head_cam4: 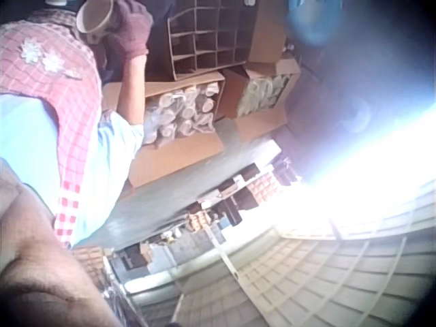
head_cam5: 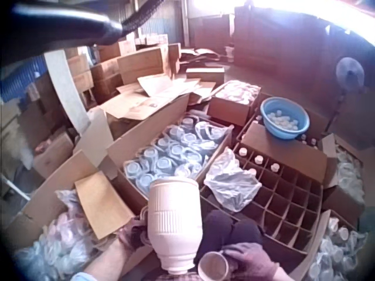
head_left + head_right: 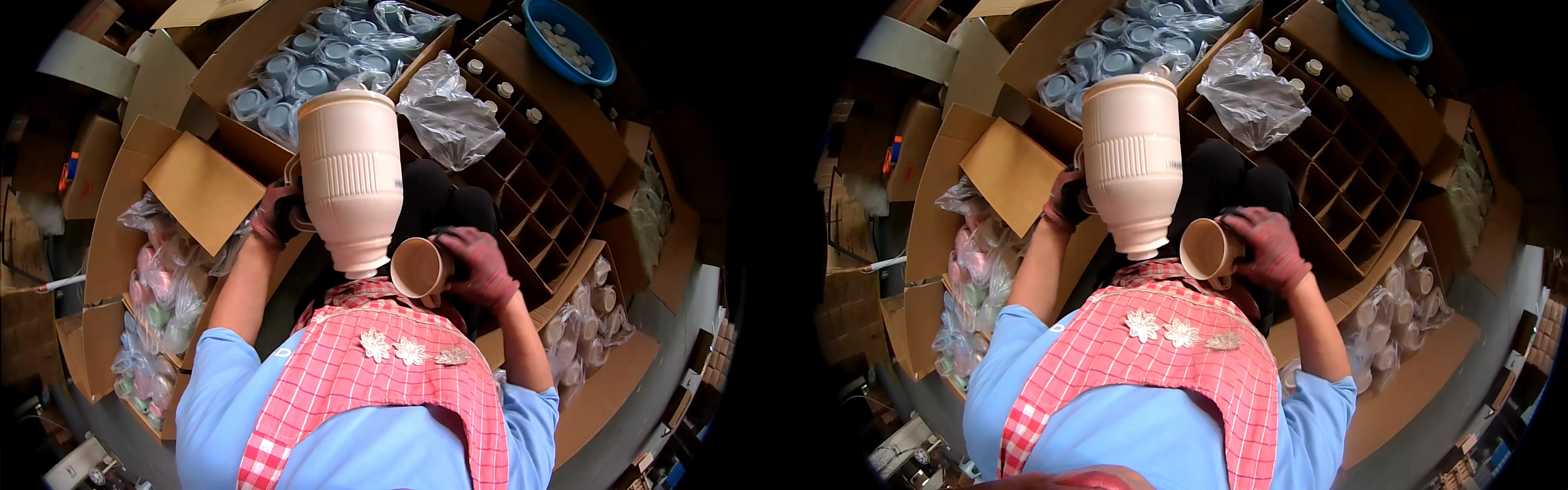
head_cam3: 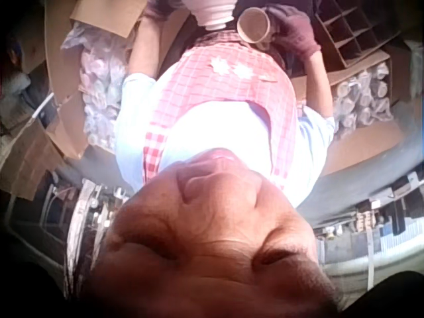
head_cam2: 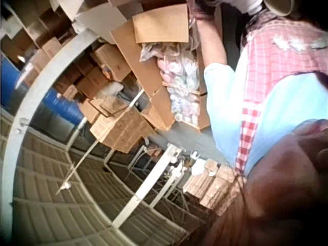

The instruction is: The person assembles thermos flasks by inserting metal inner liners into plastic outer shells and securing the lids. They handle beige and light blue thermos units, placing the finished products into plastic bags and cardboard boxes.

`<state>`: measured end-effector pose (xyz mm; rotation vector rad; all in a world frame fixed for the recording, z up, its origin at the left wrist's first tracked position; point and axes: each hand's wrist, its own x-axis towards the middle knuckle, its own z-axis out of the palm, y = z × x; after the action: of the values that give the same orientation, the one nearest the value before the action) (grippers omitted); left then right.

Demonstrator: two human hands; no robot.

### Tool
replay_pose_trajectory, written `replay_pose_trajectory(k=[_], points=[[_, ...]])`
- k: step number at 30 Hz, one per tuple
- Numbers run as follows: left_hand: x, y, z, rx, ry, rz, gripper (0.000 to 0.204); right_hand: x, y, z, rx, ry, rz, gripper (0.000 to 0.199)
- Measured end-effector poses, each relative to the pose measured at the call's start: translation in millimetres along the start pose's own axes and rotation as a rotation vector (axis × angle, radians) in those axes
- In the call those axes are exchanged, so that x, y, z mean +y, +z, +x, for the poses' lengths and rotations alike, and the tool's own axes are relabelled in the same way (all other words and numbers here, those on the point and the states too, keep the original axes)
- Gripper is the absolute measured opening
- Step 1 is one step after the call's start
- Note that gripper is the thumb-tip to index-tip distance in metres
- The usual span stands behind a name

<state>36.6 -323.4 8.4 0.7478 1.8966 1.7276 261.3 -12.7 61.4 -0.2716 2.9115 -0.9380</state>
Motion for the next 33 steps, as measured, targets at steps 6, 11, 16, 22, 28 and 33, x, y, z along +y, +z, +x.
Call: replay_pose_trajectory(k=[6, 11, 16, 22, 28, 33], points=[[-33.4, 29.7, -8.7, 0.04, -0.253, -0.493, 0.034, -22.7, 28.6, 7.1, -0.031, -0.081, 0.099, 0.094], [-31.2, 39.0, -18.6, 0.043, 0.005, 0.089, 0.023, -28.5, 54.1, 2.6, 0.177, 0.332, 1.347, 0.109], [18.7, 59.7, -30.1, 0.205, 0.007, 0.201, 0.012, -58.1, 32.6, 7.2, 0.474, 0.278, 0.93, 0.101], [39.6, 94.6, -20.2, 0.305, 0.317, 0.329, 0.007, -49.2, 11.1, 27.1, 0.851, 0.161, 0.363, 0.066], [33.1, 117.9, -11.0, 0.368, 0.024, -0.299, 0.015, 7.9, 27.3, 22.1, 0.284, 0.267, 2.038, 0.04], [0.0, 99.8, -7.7, 0.19, 0.279, 0.197, 0.027, -4.9, 62.8, 16.5, 0.322, 0.35, 2.252, 0.039]])
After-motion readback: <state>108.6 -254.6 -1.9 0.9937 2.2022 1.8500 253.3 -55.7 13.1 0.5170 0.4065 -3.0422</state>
